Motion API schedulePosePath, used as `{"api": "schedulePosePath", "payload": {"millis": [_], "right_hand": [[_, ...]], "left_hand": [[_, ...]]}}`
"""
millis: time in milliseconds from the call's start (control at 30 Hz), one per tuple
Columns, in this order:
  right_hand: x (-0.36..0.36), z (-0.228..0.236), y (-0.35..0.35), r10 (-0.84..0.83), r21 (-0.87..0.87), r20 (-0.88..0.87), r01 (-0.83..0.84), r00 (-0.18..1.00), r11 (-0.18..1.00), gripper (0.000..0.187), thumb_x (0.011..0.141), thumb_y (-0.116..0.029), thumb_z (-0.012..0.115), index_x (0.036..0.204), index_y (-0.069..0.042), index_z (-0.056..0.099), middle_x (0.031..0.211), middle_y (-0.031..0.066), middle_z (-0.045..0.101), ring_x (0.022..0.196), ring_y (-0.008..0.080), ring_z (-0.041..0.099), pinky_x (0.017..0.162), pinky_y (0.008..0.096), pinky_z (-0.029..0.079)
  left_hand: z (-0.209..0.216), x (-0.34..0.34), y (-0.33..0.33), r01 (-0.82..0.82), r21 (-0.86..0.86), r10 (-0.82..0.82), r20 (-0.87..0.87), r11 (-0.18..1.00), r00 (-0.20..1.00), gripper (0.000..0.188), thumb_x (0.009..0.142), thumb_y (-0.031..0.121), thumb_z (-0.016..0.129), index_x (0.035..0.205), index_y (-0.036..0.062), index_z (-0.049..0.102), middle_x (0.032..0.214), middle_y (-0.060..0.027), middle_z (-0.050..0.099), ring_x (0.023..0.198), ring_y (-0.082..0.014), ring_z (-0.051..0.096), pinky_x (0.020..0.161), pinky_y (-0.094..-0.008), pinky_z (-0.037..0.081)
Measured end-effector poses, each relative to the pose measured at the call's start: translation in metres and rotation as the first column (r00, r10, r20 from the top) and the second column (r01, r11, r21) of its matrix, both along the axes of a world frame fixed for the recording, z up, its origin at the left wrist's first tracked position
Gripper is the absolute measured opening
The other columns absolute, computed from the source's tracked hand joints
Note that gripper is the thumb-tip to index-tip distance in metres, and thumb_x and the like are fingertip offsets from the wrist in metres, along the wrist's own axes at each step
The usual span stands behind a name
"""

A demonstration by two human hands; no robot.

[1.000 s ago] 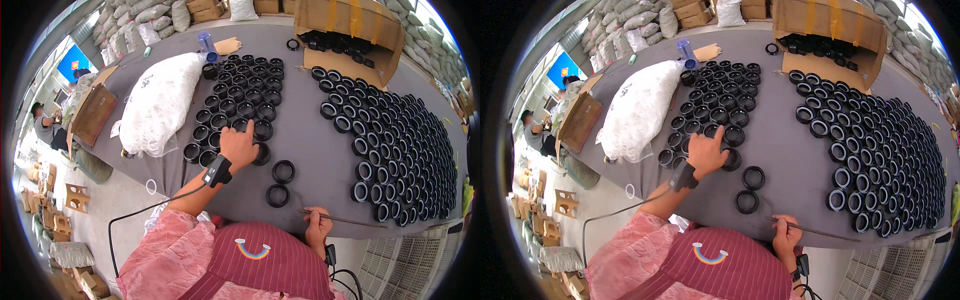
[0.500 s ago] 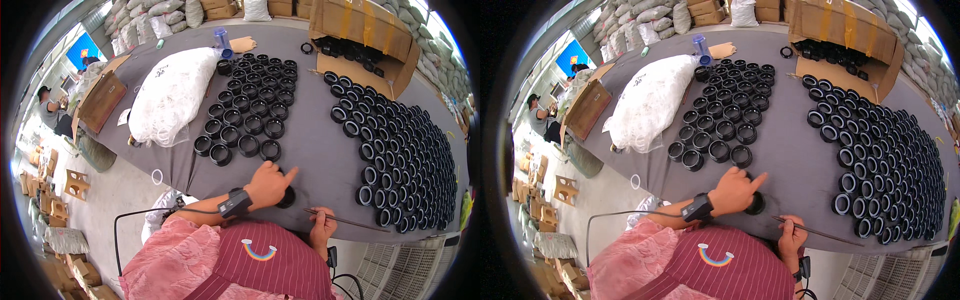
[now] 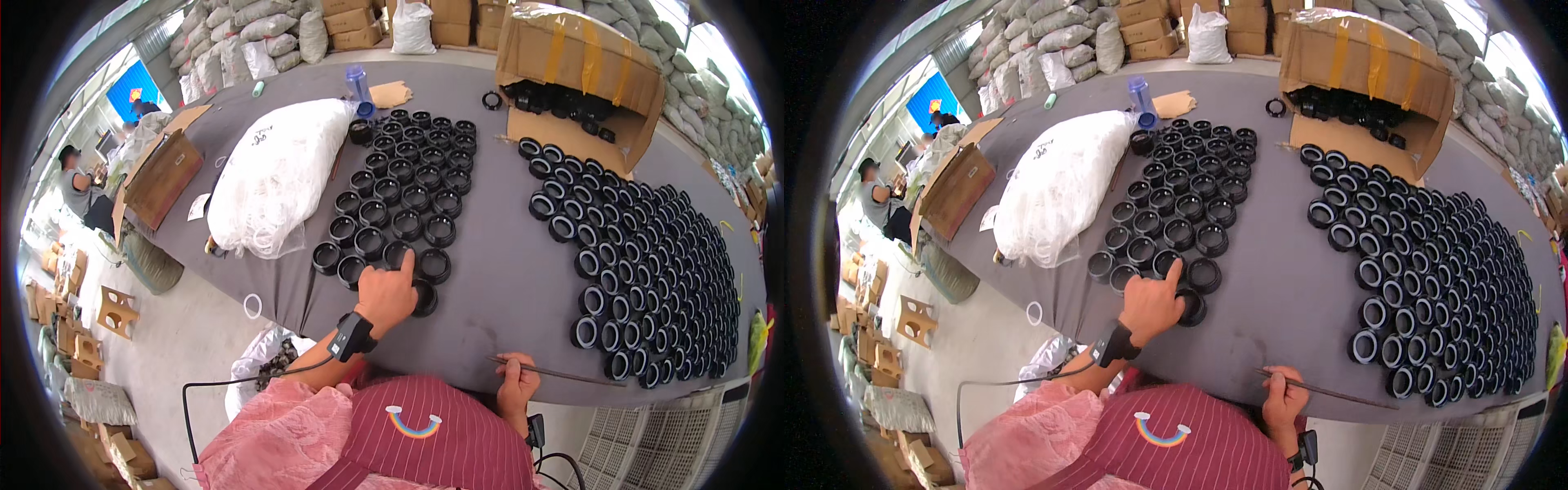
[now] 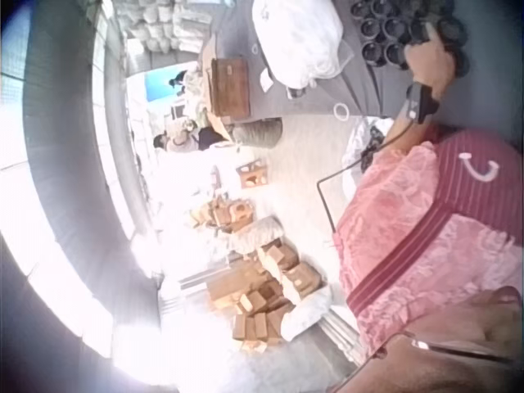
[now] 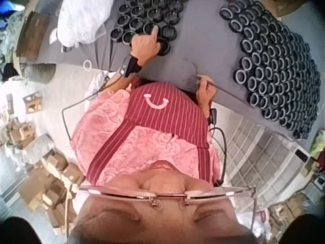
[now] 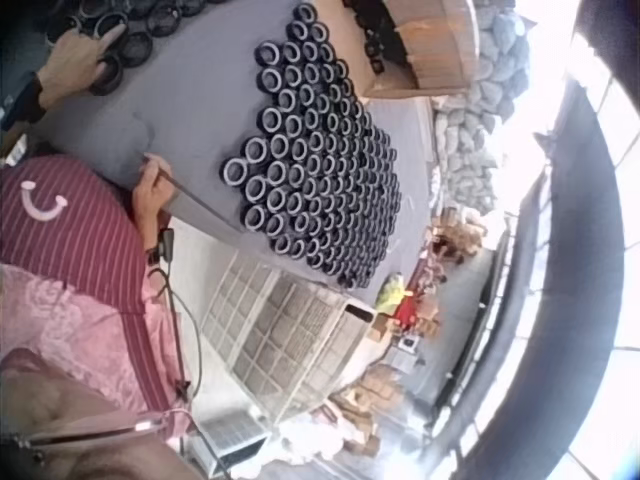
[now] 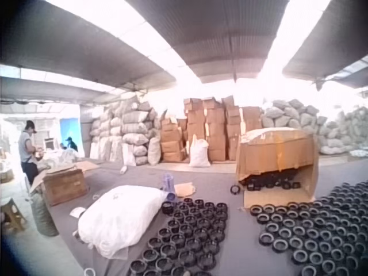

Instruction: The person is inspecting and sorting black plastic ring-shaped components at a production table.

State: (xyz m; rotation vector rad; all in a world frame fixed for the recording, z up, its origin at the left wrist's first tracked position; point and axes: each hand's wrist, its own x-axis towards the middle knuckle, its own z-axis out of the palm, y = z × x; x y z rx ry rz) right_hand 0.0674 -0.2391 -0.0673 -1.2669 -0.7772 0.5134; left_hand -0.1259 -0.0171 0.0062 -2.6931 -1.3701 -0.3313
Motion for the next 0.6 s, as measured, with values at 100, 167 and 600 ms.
{"api": "schedulePosePath", "payload": {"millis": [100,167,600], "right_hand": [[-0.002,0.002,-0.001,-0.006,-0.020,-0.005,0.006,1.000,1.000,0.017,0.096,-0.008,0.055,0.093,0.003,0.068,0.085,0.0096,0.067,0.068,0.0123,0.060,0.065,0.0268,0.049],[-0.002,0.003,-0.002,-0.007,-0.015,-0.010,0.007,1.000,1.000,0.017,0.097,-0.009,0.055,0.093,0.002,0.068,0.085,0.0092,0.067,0.068,0.0122,0.060,0.065,0.0268,0.049],[0.002,0.001,-0.007,0.031,-0.023,-0.037,-0.032,0.999,0.999,0.021,0.102,-0.017,0.055,0.098,0.002,0.066,0.094,0.0097,0.067,0.066,0.0131,0.060,0.065,0.0284,0.049]], "left_hand": [[0.005,-0.001,-0.002,-0.040,-0.075,0.038,-0.032,0.996,0.999,0.070,0.078,0.030,0.066,0.140,0.0019,0.050,0.065,-0.0105,0.068,0.061,-0.0297,0.067,0.064,-0.0426,0.046],[0.012,-0.003,-0.005,-0.045,-0.047,0.045,-0.015,0.998,0.999,0.070,0.079,0.032,0.066,0.140,0.0021,0.050,0.068,-0.0114,0.069,0.064,-0.0304,0.067,0.065,-0.0427,0.046],[-0.002,-0.158,-0.117,-0.197,-0.661,0.149,-0.128,0.725,0.980,0.032,0.088,0.035,0.060,0.095,0.0042,0.067,0.088,-0.0197,0.071,0.083,-0.0414,0.068,0.071,-0.0499,0.053]]}}
